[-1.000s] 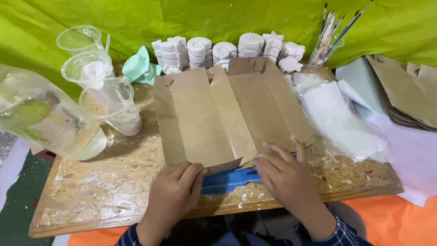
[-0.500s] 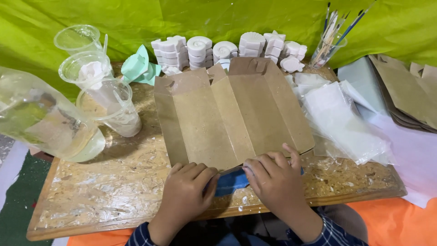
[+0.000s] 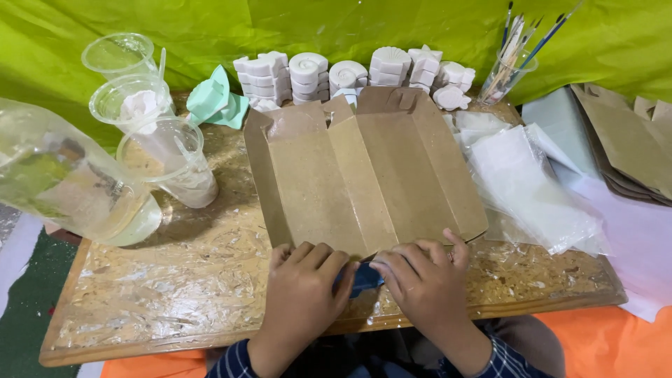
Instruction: The person uses a thin tool to smooth the surface of a white spiral-shaped craft item, then places it into a clear plastic bag. They assemble a flat cardboard box by folding and tucking its flaps, then place several bagged craft items into the box and close it.
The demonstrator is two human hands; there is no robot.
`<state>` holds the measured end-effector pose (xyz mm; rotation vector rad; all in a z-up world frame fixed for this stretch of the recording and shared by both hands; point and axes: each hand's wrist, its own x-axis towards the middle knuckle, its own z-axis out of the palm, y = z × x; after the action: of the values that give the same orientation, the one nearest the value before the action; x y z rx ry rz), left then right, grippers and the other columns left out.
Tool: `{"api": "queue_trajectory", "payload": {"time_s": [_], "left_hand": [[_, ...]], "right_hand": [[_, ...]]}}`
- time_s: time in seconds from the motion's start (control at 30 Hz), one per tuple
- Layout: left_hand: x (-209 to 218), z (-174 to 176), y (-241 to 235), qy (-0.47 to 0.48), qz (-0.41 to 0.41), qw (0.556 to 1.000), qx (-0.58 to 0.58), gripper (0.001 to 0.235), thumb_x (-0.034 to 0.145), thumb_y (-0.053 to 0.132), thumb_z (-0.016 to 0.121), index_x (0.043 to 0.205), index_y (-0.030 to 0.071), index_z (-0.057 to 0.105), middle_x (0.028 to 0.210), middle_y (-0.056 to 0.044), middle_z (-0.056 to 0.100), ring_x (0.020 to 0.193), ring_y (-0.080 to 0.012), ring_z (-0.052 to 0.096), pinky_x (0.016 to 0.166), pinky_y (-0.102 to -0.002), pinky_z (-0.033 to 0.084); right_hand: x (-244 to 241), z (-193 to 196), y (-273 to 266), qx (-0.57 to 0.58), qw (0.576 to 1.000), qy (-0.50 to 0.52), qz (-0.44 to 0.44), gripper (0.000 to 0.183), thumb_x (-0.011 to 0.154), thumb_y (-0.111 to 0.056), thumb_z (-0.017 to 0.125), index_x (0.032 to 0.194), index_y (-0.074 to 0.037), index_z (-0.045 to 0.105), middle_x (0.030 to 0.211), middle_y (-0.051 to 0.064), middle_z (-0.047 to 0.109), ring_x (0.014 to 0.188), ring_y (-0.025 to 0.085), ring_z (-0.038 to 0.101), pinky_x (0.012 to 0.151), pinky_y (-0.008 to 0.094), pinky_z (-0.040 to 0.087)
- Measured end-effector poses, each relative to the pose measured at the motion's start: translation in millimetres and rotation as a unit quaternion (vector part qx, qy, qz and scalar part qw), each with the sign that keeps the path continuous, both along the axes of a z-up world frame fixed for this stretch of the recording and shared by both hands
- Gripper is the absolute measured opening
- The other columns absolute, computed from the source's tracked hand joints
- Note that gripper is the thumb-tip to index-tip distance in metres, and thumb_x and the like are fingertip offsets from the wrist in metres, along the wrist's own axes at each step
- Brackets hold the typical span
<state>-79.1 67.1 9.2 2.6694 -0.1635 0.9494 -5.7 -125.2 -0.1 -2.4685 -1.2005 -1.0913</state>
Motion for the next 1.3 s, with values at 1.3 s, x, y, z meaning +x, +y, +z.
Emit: {"api": "queue_trajectory", "payload": {"time_s": [1.3], "left_hand": [[7.6, -16.1, 3.6, -0.052, -0.035, 0.998, 0.008, 0.019, 0.102, 0.021, 0.063, 0.084, 0.015, 0.065, 0.07, 0.001, 0.062, 0.06, -0.0189, 0.055, 0.06, -0.037, 0.032]], "right_hand": [[5.6, -0.8, 4.2, -0.041, 0.995, -0.088, 0.008, 0.025, 0.092, -0.05, 0.08, 0.095, -0.027, 0.071, 0.107, -0.008, 0.07, 0.112, 0.021, 0.062, 0.114, 0.056, 0.016]]}}
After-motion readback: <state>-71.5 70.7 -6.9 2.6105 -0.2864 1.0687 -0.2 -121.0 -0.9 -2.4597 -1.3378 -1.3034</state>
